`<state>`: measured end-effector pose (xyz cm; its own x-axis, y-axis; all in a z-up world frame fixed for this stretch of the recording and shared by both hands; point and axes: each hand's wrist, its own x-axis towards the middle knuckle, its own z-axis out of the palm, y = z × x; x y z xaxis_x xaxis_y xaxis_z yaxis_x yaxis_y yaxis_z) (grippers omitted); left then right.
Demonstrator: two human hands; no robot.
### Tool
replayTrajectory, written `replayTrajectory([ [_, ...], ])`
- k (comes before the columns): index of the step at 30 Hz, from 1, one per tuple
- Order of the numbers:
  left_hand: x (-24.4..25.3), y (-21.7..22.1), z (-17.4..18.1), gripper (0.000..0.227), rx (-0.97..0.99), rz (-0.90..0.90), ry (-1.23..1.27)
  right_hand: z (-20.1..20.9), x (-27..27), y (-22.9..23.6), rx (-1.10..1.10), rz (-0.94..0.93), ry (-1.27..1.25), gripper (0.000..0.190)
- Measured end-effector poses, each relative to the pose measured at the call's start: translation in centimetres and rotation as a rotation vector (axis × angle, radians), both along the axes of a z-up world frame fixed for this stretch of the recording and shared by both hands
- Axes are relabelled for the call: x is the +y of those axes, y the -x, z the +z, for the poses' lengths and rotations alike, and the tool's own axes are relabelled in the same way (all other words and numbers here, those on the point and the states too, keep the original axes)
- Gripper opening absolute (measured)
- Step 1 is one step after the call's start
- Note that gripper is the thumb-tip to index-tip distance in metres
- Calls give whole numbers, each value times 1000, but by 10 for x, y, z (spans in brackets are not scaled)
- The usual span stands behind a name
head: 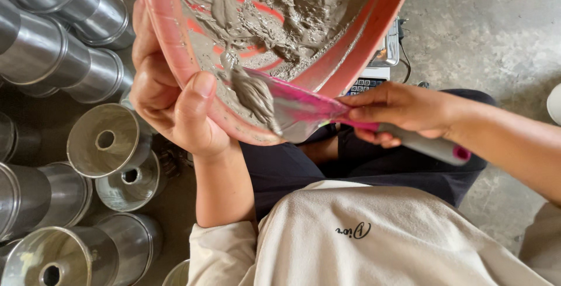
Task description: The person scoops a grey paste from a large pink bucket into a metal tray on a digital scale using a white spatula. They level the paste to reach a target weight, then transfer the portioned paste into a metal mold. The person repeats this process multiple times.
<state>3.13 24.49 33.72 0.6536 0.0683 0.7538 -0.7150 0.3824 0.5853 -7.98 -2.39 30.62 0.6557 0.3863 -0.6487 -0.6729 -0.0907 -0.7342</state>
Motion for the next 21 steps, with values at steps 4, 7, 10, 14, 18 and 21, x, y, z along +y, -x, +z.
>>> replayTrajectory([
  [4,-4,-3,-13,24,-12,24,-34,16,14,8,-14,-119,-369,26],
  [7,-9,-1,-22,24,2,37,-46,18,11,1,-36,-320,-391,26],
  [10,-4,-6,-25,18,67,-8,9,10,-2,-12,-366,-475,-269,38],
  [14,22,-21,-19,51,257,-113,70,-9,-9,-17,-968,-36,954,30],
  [18,27,-45,-18,46,366,-283,162,7,-15,-9,-1490,433,1707,67],
  [21,22,-67,-17,35,406,-430,197,54,-23,-13,-1699,705,1904,74],
])
